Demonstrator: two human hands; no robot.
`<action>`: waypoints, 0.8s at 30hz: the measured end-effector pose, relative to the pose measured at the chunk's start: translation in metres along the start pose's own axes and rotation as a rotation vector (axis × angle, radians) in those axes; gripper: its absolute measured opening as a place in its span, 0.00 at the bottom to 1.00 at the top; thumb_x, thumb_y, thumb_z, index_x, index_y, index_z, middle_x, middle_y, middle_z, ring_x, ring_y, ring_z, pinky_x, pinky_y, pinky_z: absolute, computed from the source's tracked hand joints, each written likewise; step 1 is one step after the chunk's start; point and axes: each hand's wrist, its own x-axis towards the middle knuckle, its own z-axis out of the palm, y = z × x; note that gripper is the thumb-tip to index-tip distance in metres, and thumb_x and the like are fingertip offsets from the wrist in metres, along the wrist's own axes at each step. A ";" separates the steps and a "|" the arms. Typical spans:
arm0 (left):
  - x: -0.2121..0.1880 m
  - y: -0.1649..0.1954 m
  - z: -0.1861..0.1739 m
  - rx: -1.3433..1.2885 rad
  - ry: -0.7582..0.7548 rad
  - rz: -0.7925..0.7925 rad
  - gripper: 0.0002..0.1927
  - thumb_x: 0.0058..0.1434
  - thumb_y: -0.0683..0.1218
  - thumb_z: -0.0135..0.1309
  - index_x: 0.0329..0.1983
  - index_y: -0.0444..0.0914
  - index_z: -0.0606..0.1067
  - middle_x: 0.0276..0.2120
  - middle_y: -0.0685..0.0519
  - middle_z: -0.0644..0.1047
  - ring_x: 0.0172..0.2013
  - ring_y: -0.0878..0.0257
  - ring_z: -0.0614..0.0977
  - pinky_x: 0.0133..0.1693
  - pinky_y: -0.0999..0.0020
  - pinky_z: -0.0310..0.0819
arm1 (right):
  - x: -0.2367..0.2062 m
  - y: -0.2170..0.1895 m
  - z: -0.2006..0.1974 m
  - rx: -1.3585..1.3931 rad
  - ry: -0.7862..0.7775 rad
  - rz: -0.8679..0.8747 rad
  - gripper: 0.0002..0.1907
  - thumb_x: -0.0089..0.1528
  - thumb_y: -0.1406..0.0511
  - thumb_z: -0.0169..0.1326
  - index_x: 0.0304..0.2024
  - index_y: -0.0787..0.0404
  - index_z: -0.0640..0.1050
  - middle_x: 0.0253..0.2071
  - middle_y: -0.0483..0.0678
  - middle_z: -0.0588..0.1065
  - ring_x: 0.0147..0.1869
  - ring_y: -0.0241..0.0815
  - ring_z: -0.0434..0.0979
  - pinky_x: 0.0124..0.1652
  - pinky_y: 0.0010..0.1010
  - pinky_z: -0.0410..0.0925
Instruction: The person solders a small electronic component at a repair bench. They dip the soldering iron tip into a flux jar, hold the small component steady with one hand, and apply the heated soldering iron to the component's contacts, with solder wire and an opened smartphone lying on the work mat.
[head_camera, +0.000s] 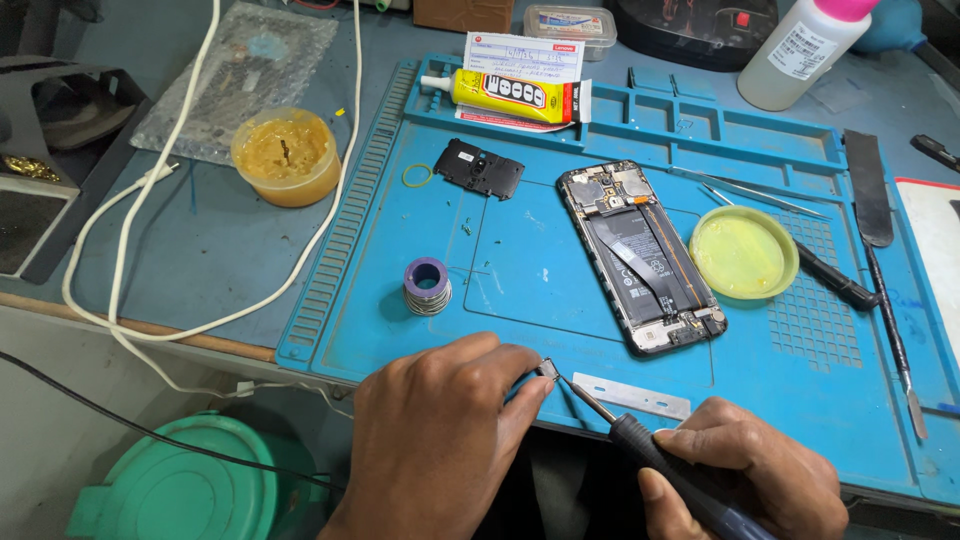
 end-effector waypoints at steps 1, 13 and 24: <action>0.000 0.000 0.000 0.000 0.000 -0.003 0.09 0.61 0.55 0.63 0.35 0.46 0.83 0.26 0.55 0.77 0.30 0.53 0.83 0.30 0.55 0.73 | 0.000 0.000 0.000 0.002 0.002 -0.008 0.12 0.50 0.69 0.65 0.33 0.67 0.77 0.23 0.50 0.77 0.29 0.38 0.78 0.30 0.26 0.70; -0.001 0.000 0.000 -0.001 0.002 -0.009 0.09 0.61 0.54 0.63 0.35 0.46 0.83 0.26 0.55 0.77 0.29 0.54 0.83 0.29 0.56 0.73 | 0.001 0.000 0.002 0.027 0.002 -0.027 0.12 0.49 0.70 0.65 0.33 0.67 0.77 0.23 0.50 0.77 0.28 0.38 0.77 0.30 0.25 0.70; -0.001 0.000 0.000 -0.007 0.007 0.000 0.09 0.61 0.54 0.63 0.35 0.46 0.83 0.26 0.55 0.77 0.29 0.53 0.83 0.29 0.56 0.73 | 0.000 -0.003 0.002 0.015 0.009 0.005 0.11 0.49 0.71 0.65 0.32 0.67 0.77 0.23 0.50 0.77 0.27 0.37 0.77 0.28 0.25 0.68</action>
